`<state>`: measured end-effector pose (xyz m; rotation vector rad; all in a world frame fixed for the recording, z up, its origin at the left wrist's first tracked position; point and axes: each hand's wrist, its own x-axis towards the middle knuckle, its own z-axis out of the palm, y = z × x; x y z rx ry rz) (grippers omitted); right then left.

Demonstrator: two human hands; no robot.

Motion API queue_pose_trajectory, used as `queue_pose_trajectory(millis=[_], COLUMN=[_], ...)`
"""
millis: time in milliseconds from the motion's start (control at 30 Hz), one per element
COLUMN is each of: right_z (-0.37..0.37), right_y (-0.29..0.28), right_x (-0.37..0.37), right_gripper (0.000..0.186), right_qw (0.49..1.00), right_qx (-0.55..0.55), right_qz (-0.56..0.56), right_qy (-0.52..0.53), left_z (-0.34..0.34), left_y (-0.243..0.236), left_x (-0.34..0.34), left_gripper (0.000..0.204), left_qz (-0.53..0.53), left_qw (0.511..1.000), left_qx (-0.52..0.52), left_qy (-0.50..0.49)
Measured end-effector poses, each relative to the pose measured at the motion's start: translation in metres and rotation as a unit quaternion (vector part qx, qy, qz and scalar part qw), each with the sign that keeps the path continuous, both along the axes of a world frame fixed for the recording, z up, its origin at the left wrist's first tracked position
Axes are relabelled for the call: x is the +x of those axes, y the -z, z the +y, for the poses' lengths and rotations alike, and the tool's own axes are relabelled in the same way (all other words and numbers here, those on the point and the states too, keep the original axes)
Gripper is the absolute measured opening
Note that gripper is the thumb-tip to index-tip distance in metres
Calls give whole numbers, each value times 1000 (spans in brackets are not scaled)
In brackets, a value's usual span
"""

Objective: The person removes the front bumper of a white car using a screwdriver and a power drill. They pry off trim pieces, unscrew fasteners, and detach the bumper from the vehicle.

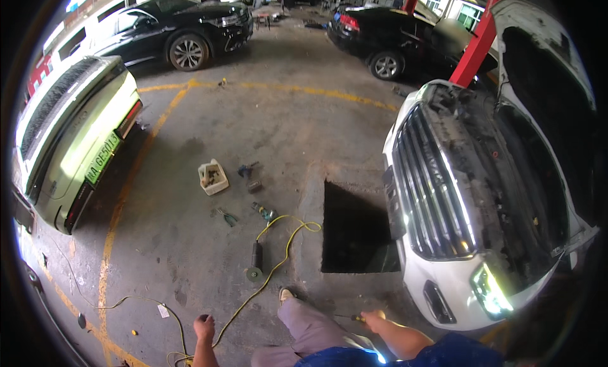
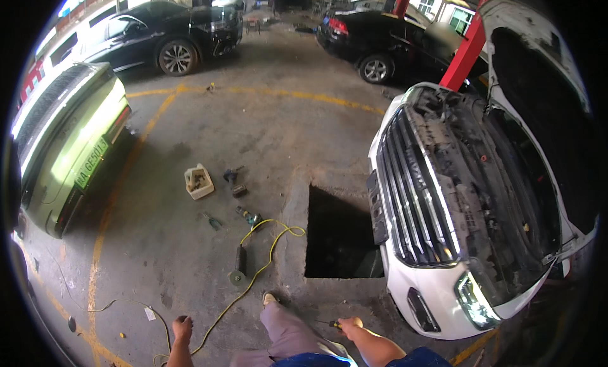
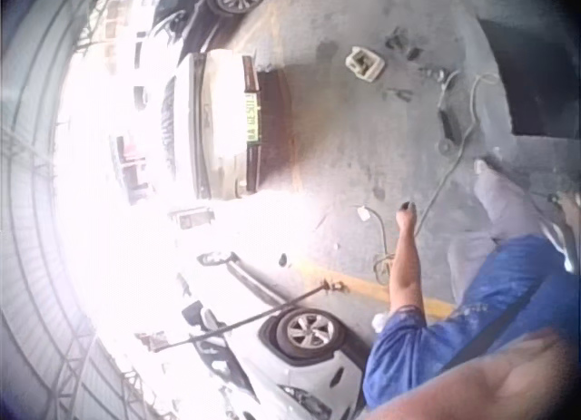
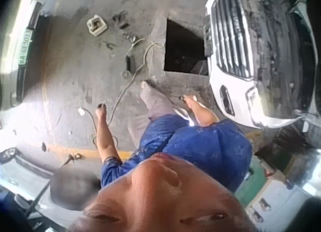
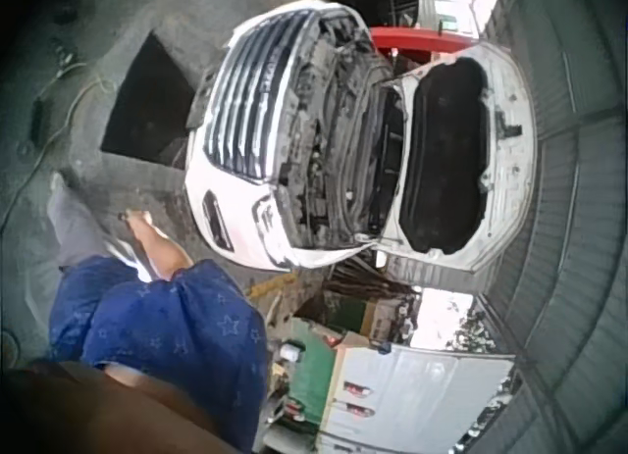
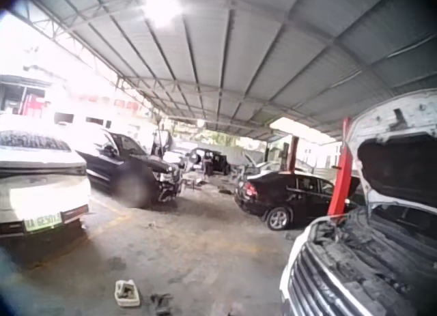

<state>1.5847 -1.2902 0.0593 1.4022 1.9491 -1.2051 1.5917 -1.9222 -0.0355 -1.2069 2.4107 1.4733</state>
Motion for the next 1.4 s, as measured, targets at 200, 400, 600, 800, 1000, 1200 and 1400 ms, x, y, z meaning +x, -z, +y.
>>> queue_pose_trajectory(millis=[200,400,600,800,1000,1200,1400], right_z=[-40,-84,-124,-155,-193,-185,-212], right_y=[131,272,438,571,592,618,612], right_x=[-62,-104,-153,-193,-222,-278,-317], right_gripper=[48,64,56,46,44,45,52], right_qw=[987,915,911,871,912,946,936], right_qx=[-135,-344,-343,-347,-251,-194,-186], right_qz=[-17,45,166,307,307,253,223], right_qy=[85,205,161,162,106,-65,-202], left_z=[58,85,147,111,-70,-319,-328], left_y=[104,362,483,516,507,436,294], left_x=[-171,-316,-409,-415,-307,-9,283], left_gripper=[32,56,81,88,65,59,61], left_qz=[-158,-142,-245,-195,-76,113,32], left_qw=[957,893,884,916,995,778,423], left_qx=[-49,-153,-162,-122,-70,-63,-239], left_qy=[239,398,363,329,-13,-614,-873])
